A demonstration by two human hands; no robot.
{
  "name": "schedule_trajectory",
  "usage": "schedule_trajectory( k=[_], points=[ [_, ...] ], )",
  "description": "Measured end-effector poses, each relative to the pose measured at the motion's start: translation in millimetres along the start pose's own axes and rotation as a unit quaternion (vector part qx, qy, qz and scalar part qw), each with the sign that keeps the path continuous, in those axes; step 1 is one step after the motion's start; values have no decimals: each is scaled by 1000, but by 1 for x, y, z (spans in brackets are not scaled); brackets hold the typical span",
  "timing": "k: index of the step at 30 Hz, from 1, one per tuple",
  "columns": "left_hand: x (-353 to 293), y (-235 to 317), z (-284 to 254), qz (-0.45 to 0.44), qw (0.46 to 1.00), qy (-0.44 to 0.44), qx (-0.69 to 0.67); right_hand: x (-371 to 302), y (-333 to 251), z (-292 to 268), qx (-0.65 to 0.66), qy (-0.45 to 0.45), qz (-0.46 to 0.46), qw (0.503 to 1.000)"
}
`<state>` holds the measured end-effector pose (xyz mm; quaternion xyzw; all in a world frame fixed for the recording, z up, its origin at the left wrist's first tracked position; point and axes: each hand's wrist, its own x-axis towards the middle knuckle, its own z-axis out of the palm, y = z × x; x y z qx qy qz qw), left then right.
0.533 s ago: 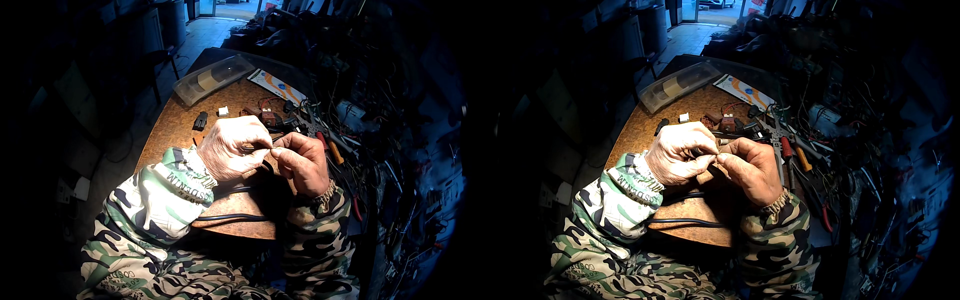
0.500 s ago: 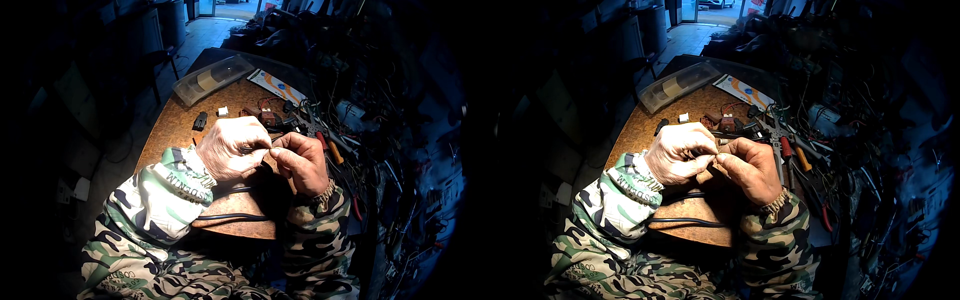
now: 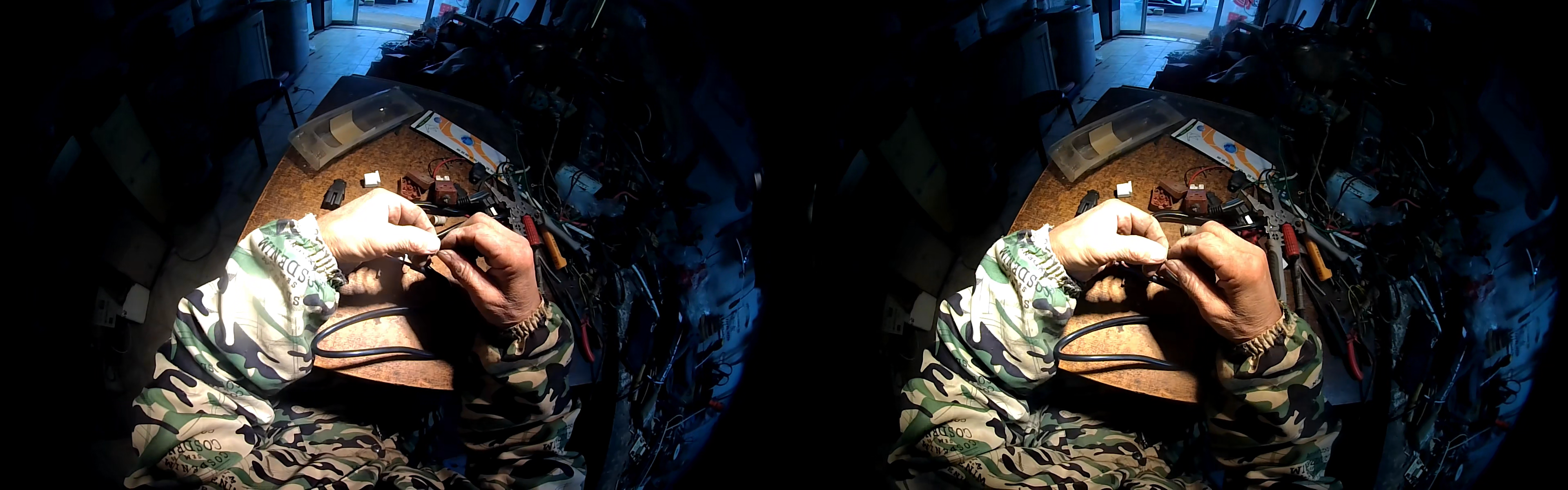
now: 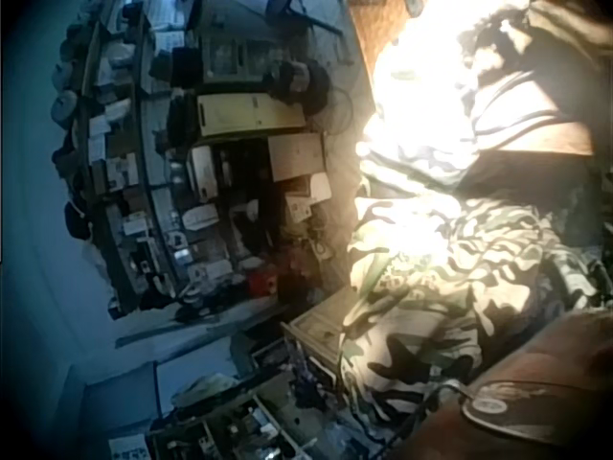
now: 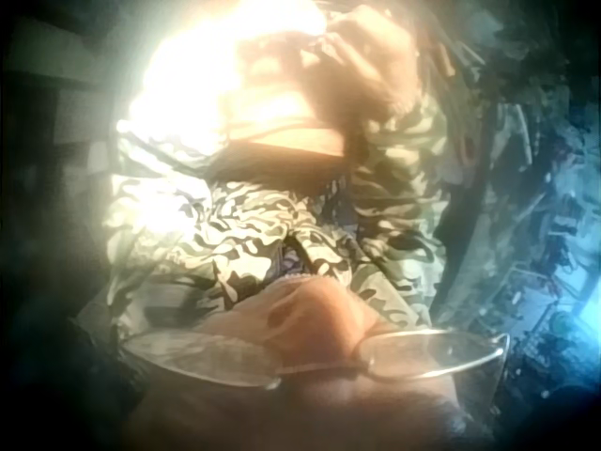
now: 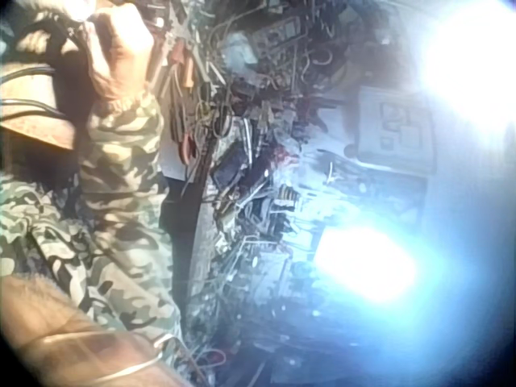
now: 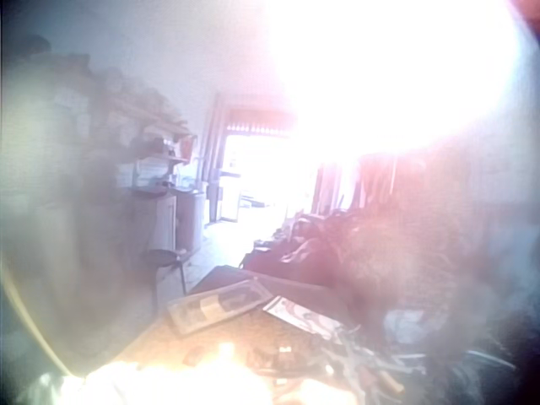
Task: The person repairs a black electrical cable by stripping the outer sheath, twisting the inner wires, and attaching a white connector. They use pliers and a brush to assist with the repair and then place the finished cable on the table.
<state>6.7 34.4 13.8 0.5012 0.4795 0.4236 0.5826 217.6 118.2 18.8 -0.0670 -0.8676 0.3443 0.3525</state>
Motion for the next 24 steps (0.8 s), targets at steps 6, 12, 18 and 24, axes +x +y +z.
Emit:
schedule_trajectory(
  k=[6,12,18,24],
  points=[
    [1,5,4,14,994,-8,111,-3,1,-7,27,-47,28,998],
    [-13,17,16,1,997,-7,82,-1,0,-11,59,-103,59,991],
    [-1,5,21,188,932,43,306,-8,5,-11,76,-91,101,988],
    [-2,1,21,298,872,71,380,-11,8,-7,176,-66,188,964]
  ],
)
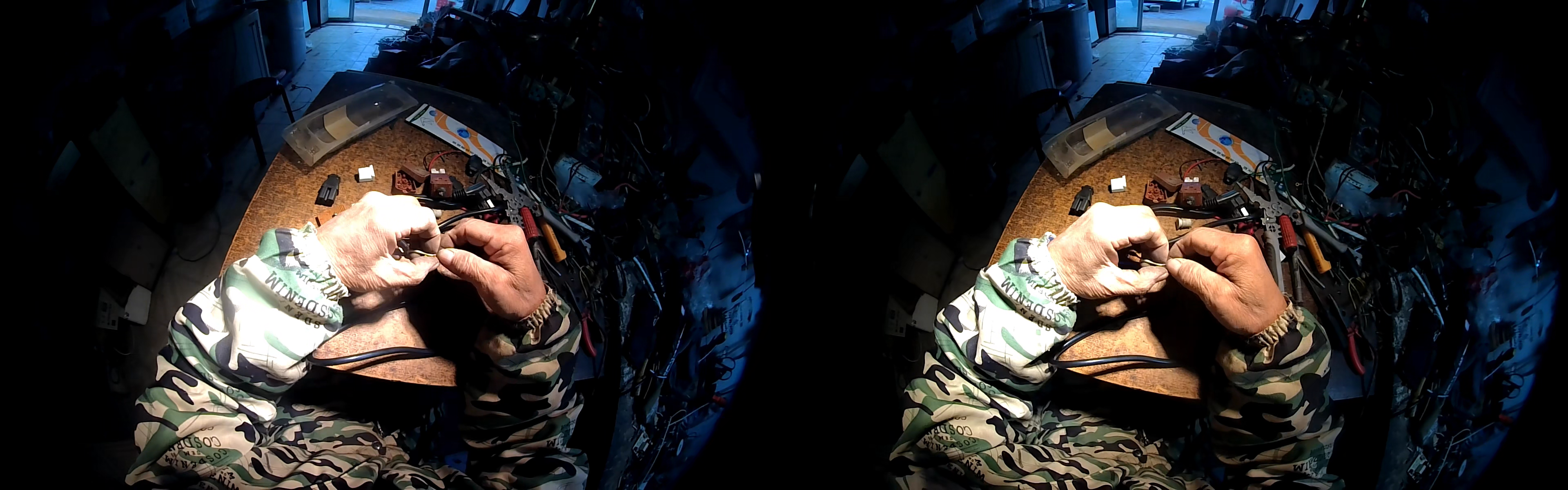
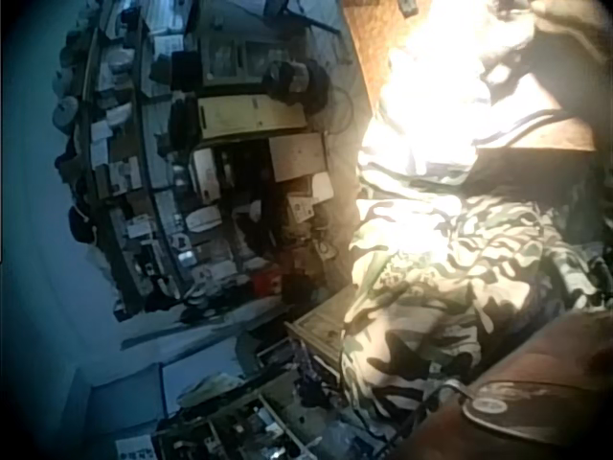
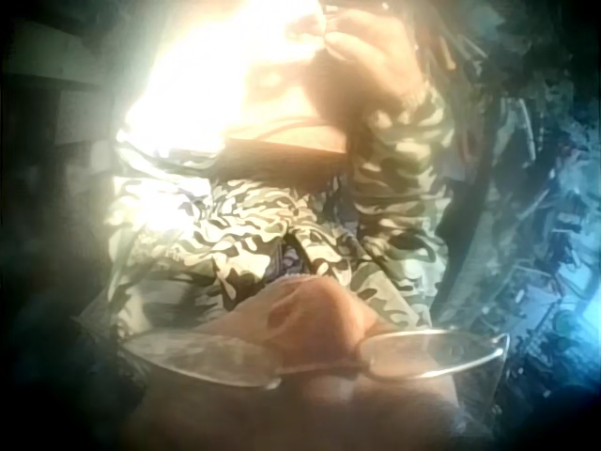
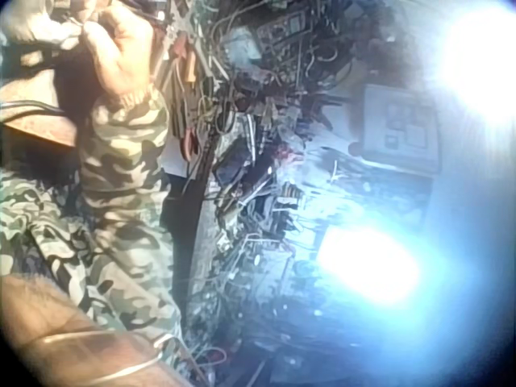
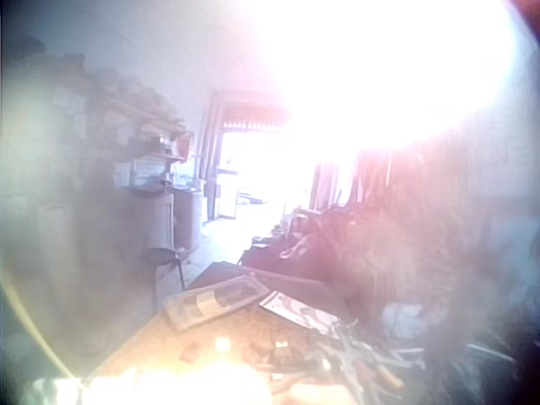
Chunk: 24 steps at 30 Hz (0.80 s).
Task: The person repairs a black electrical cable by stripping the outer sheath, twisting the inner wires, and attaching a white connector. They use pliers and a brush to assist with the repair and then place the finished cable on the table.
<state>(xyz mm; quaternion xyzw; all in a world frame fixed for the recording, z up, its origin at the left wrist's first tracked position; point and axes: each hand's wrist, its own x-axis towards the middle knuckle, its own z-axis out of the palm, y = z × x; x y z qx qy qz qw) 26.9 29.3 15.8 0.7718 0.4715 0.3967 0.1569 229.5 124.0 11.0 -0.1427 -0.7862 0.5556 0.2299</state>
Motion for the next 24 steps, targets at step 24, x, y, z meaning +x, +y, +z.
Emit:
schedule_trajectory(
  k=[24],
  points=[
    [5,-3,-13,-260,926,-75,-262,8,-6,14,-278,148,-250,916]
  ],
)
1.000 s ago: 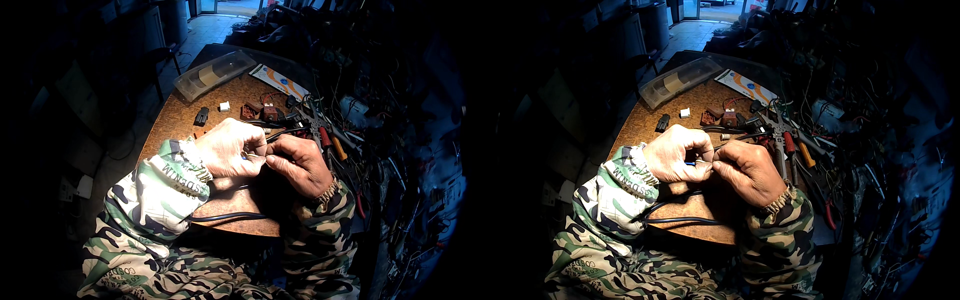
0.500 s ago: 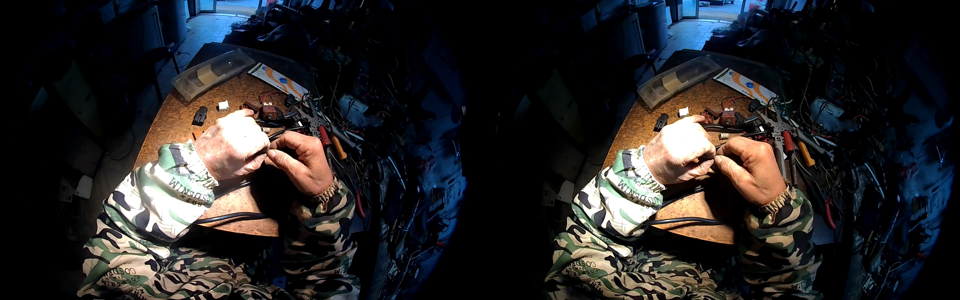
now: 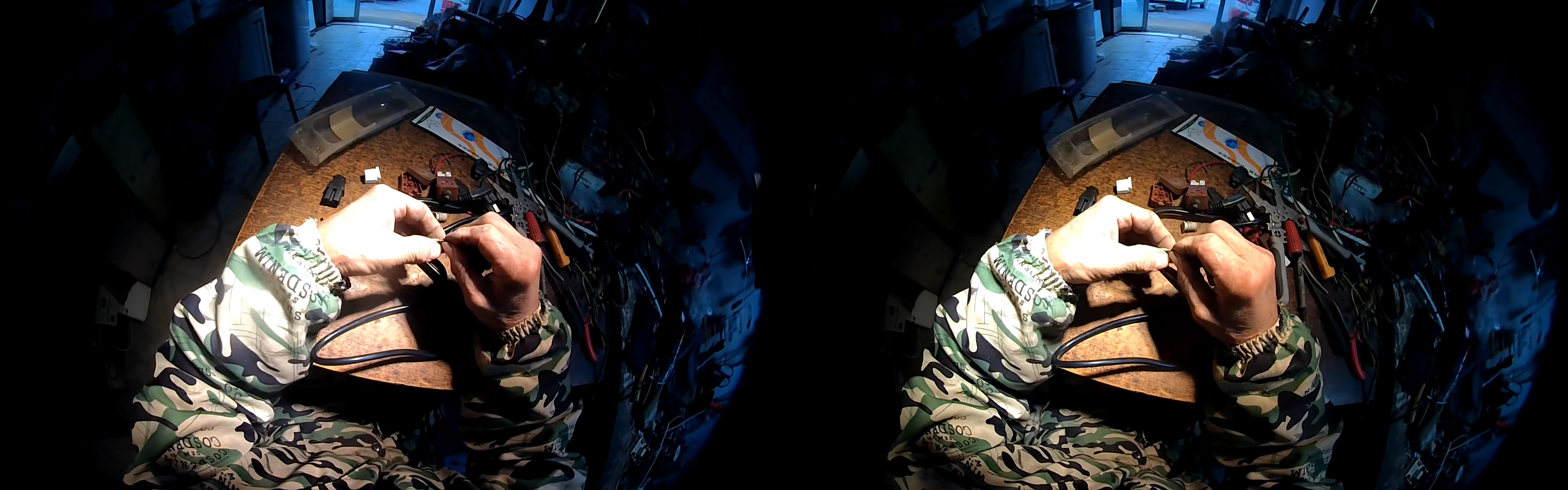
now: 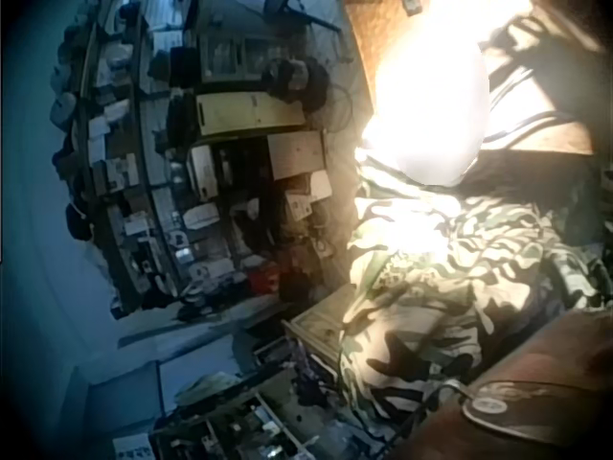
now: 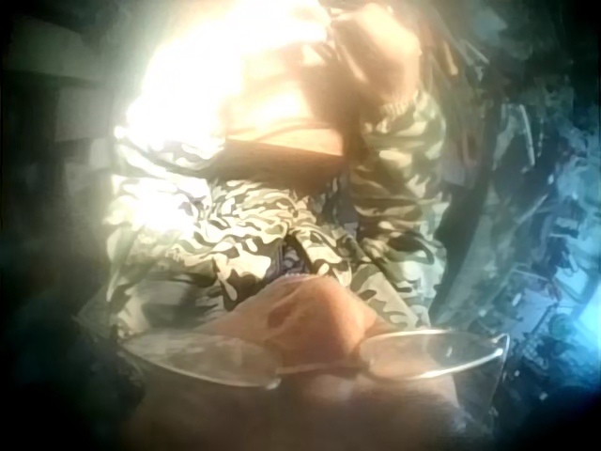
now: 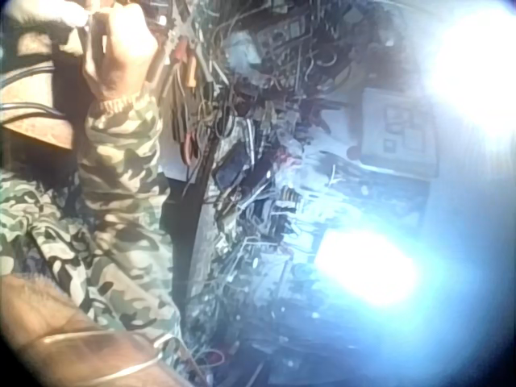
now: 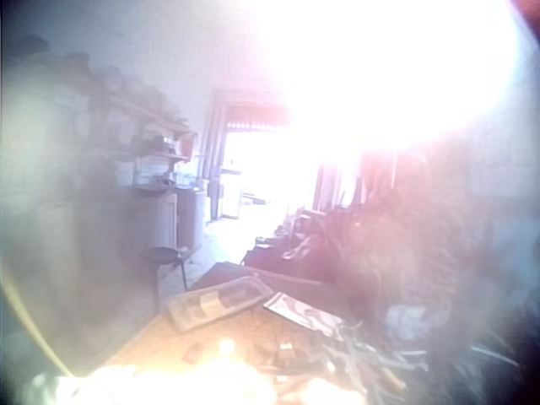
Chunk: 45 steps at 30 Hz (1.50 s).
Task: The person repairs a black electrical cable by stripping the outer sheath, twisting the inner wires, and attaching a white connector. They use pliers and a brush to assist with the repair and then place the finished cable on the table.
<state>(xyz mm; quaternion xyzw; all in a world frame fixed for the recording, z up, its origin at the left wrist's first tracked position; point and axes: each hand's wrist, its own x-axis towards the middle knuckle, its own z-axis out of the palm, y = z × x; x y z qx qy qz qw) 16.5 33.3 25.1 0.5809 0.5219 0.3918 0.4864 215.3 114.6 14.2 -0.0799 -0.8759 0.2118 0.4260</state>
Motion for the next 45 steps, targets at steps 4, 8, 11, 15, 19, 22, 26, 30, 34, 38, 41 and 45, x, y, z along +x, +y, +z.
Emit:
schedule_trajectory(
  k=[4,8,11,15,19,22,26,30,34,38,41,45],
  points=[
    [2,-1,-1,-43,997,10,-55,0,-2,-1,-7,8,-5,1000],
    [0,-4,-1,-37,995,19,-94,0,-3,-1,-5,10,0,1000],
    [-1,-9,1,-19,994,42,-102,0,-1,-1,-13,13,-5,1000],
    [4,-7,18,59,992,110,-31,-5,1,-5,7,6,74,997],
    [-3,-6,26,337,861,257,280,-1,-4,-9,204,-32,235,950],
    [5,-13,23,437,784,244,367,-5,5,-14,338,-66,346,873],
    [4,-10,27,240,931,212,173,-5,6,-11,320,-44,311,894],
    [5,-9,5,36,989,19,-143,-7,6,-6,195,-21,180,964],
    [3,-13,-2,-20,980,-31,-197,-1,4,-4,134,-45,91,986],
    [3,-13,-6,-26,987,-34,-157,2,0,-6,112,-58,66,990],
    [4,-16,-6,-12,996,-16,-92,1,1,-6,114,-66,60,989],
    [4,-14,-4,-12,1000,-12,-23,0,1,-9,111,-81,67,988]
  ],
)
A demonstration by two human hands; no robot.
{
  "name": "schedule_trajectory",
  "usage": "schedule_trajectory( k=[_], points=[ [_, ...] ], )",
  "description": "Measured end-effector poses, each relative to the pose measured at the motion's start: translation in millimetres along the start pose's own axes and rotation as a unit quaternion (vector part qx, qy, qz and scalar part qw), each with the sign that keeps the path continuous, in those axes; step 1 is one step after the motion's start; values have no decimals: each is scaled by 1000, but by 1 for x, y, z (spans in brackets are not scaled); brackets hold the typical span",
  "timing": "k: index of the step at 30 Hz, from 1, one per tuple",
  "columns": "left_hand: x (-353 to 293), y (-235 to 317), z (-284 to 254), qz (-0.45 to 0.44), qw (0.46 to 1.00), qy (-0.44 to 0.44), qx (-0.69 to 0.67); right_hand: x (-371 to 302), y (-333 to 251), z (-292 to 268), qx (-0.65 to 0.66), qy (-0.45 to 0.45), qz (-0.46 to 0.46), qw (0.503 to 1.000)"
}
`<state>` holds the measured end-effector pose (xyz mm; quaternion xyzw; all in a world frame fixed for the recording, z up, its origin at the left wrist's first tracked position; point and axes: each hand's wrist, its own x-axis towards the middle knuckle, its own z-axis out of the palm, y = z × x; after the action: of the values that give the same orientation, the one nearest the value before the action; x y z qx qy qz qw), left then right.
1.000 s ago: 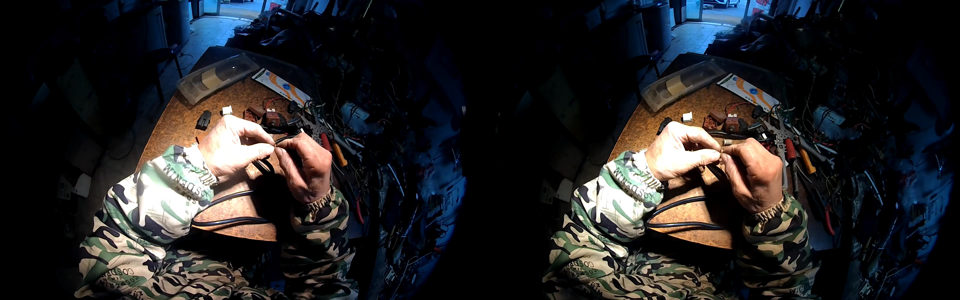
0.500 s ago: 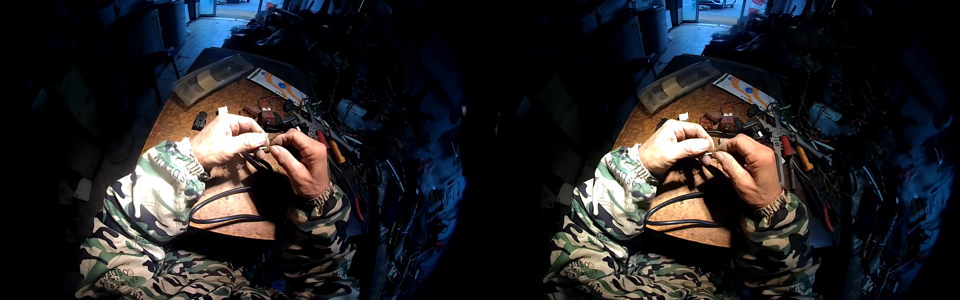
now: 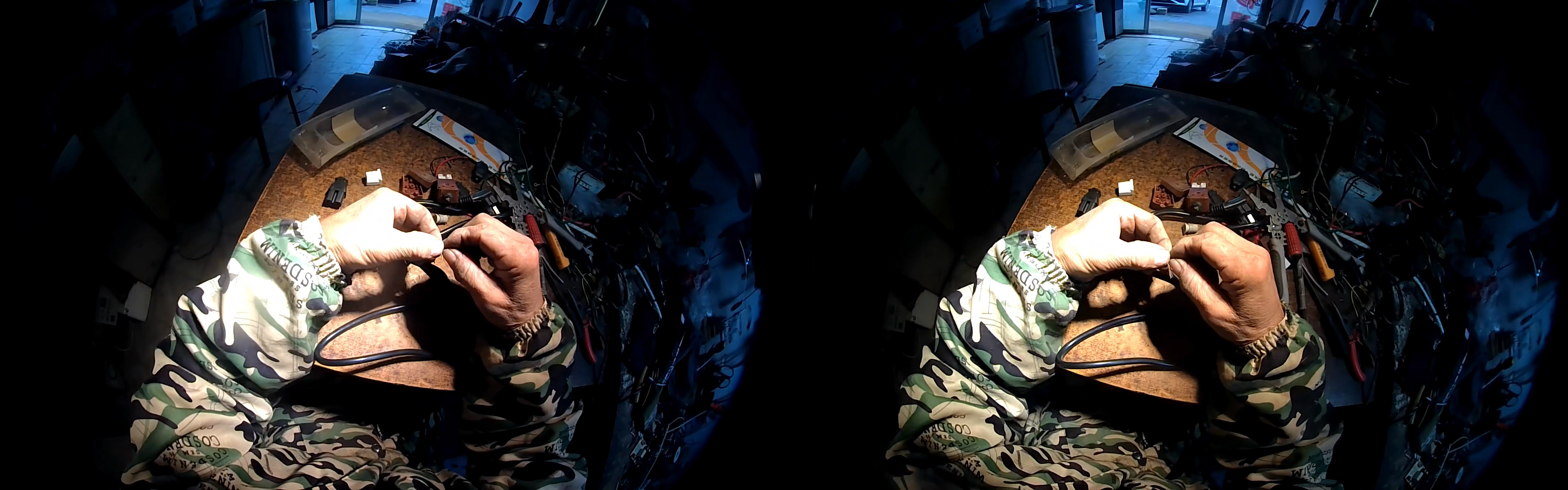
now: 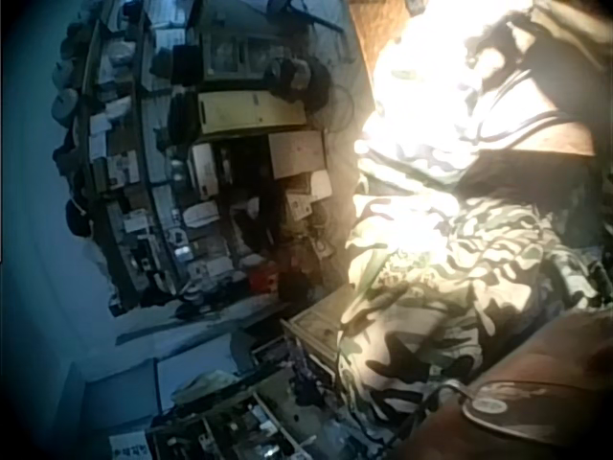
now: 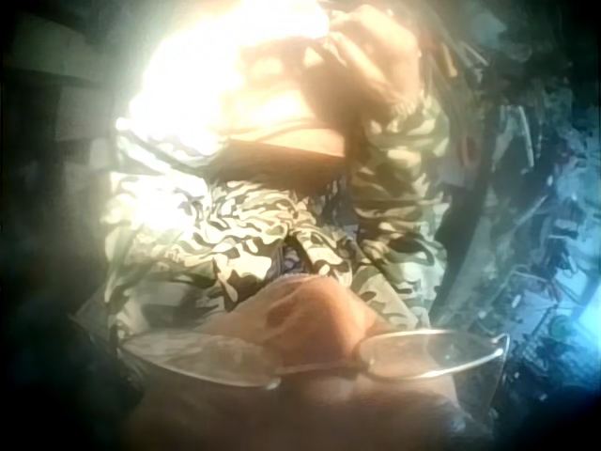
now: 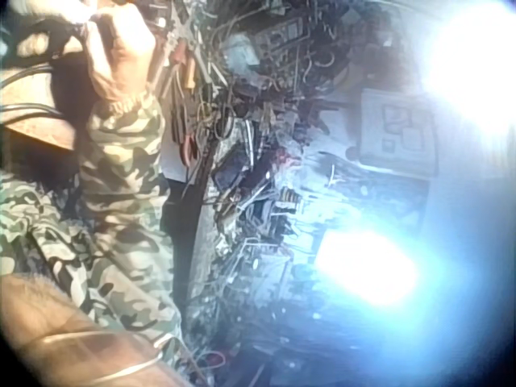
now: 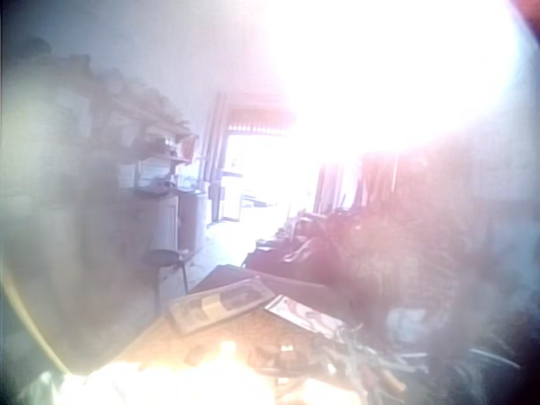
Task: The person repairs a black electrical cable by stripping the outer sheath, twisting the inner wires, and attaching a white connector. They use pliers and a brush to assist with the repair and then place the finished cable on the table.
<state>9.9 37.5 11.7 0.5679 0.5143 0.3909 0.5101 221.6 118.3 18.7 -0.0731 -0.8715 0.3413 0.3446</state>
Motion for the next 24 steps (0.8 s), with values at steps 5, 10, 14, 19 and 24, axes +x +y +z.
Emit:
schedule_trajectory(
  k=[5,10,14,19,24],
  points=[
    [-5,10,8,24,999,5,-24,0,-1,-4,23,-16,33,999],
    [-6,12,16,95,984,50,139,-1,-2,-6,52,-41,86,994],
    [-3,6,23,276,903,127,303,-6,3,-6,131,-56,178,974],
    [2,-1,21,408,773,159,459,-8,9,1,144,-12,182,973],
    [1,4,22,406,752,197,480,-5,2,-3,61,15,154,986]
  ],
)
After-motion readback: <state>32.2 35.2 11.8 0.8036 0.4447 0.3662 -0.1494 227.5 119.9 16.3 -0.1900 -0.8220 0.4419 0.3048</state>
